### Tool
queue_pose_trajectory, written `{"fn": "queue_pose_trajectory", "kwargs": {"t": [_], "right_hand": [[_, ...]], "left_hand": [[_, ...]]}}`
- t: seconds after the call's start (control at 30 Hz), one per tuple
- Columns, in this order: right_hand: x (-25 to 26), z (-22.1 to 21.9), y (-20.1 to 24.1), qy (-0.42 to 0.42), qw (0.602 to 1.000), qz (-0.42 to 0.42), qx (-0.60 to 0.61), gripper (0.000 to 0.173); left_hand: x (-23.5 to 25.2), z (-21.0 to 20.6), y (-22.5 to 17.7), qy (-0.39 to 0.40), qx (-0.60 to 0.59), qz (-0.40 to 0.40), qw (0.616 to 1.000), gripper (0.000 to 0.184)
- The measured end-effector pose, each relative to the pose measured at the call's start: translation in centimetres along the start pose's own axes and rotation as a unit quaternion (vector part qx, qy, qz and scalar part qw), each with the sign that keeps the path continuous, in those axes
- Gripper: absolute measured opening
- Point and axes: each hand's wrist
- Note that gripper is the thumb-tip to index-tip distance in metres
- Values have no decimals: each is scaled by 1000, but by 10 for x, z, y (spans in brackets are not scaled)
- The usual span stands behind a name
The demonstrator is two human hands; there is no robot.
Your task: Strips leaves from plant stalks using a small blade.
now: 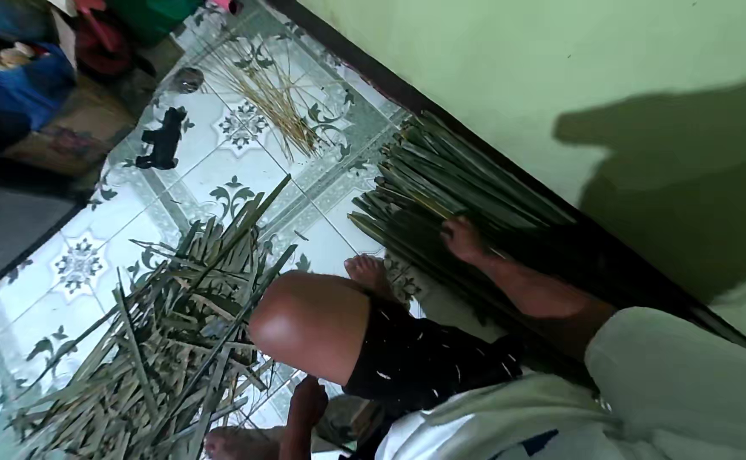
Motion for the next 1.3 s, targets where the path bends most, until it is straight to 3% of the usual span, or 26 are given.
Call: {"fn": "queue_pose_trajectory", "kwargs": {"t": [0.1, 0.2, 0.27, 0.4, 0.47, 0.57, 0.67, 0.77, 0.83, 0.93, 1.0, 1.17, 1.3], "right_hand": [[31, -1, -31, -17, 997, -5, -81, 53], [45, -3, -51, 24, 988, -1, -153, 51], [50, 3, -50, 36, 986, -6, -160, 46], [45, 39, -36, 38, 997, -21, -67, 39], [47, 59, -32, 48, 999, -19, -3, 41], [52, 85, -13, 55, 997, 0, 49, 46], [39, 109, 37, 69, 995, 67, 38, 57], [18, 121, 105, 101, 979, 176, -17, 42], [9, 123, 155, 129, 952, 268, -75, 34], [-8, 126, 238, 161, 905, 365, -150, 39], [-32, 125, 301, 150, 875, 420, -188, 46], [-111, 123, 419, 118, 773, 552, -290, 40], [-153, 121, 476, 106, 693, 614, -363, 39]], "left_hand": [[19, -1, 11, 47, 27, 24, 998, 32], [8, 3, 29, -1, -117, 8, 993, 41], [2, 2, 36, -18, -132, 27, 991, 50], [-4, 4, 29, -19, -60, 64, 996, 45], [-6, 0, 30, -23, -56, 88, 994, 52], [-18, 3, 38, -82, -23, 150, 985, 56], [-44, 35, 65, -190, -66, 158, 967, 39], [-76, 93, 103, -321, -166, 144, 921, 45], [-104, 136, 106, -404, -183, 93, 891, 37], [-128, 194, 81, -485, -155, -19, 860, 37], [-139, 222, 55, -502, -131, -86, 850, 46], [-152, 257, 4, -483, -123, -179, 848, 61], [-149, 255, -2, -364, -212, -182, 888, 52]]}}
Point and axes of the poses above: each hand's wrist, its own x-axis towards the middle knuckle, its own z-axis out of the back of the hand, y = z × x, and after that the axes turned 2 degrees about -y, right-handed
